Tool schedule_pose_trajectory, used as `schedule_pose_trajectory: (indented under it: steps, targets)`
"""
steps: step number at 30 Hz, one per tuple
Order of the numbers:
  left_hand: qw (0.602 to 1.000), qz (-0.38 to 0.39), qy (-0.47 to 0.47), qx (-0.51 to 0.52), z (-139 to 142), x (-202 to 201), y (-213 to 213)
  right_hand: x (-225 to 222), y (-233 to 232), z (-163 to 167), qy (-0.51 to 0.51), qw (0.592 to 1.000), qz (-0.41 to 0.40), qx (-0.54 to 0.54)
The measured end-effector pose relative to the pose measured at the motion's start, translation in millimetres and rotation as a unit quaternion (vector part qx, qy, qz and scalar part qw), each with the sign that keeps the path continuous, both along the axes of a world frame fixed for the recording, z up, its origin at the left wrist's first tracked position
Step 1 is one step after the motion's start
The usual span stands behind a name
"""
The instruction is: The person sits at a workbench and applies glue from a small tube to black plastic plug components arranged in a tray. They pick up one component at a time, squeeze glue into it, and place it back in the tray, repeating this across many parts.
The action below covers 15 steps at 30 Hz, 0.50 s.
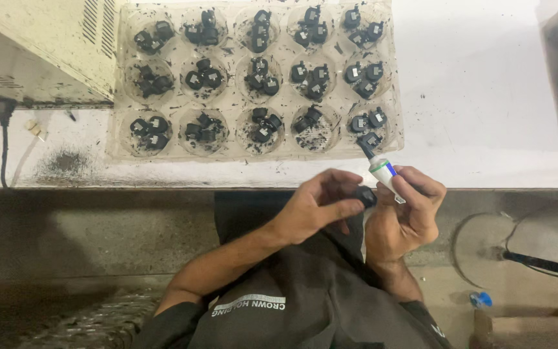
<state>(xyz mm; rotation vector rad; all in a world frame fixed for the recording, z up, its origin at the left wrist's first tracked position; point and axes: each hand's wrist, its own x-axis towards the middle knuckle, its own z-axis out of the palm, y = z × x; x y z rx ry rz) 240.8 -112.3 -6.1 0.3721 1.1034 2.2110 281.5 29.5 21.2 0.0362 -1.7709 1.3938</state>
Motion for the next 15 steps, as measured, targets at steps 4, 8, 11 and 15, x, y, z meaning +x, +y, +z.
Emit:
schedule_pose_trajectory:
  steps: [4,8,11,15]
  targets:
    - [0.992,0.102,-0.054,0.043,12,-21,-23,2,0,0,-0.006,0.998,-0.017,0.065]
    - [0.983,0.142,-0.09,0.078,26,-25,-40,9,-2,0,-0.004,0.993,0.005,0.114]
    - [0.983,0.142,-0.084,0.081,31,-25,-43,8,-5,0,0.005,0.99,0.027,0.135]
    - [0.983,0.135,-0.083,0.092,32,-26,-42,6,-8,3,0.004,0.988,0.03,0.15]
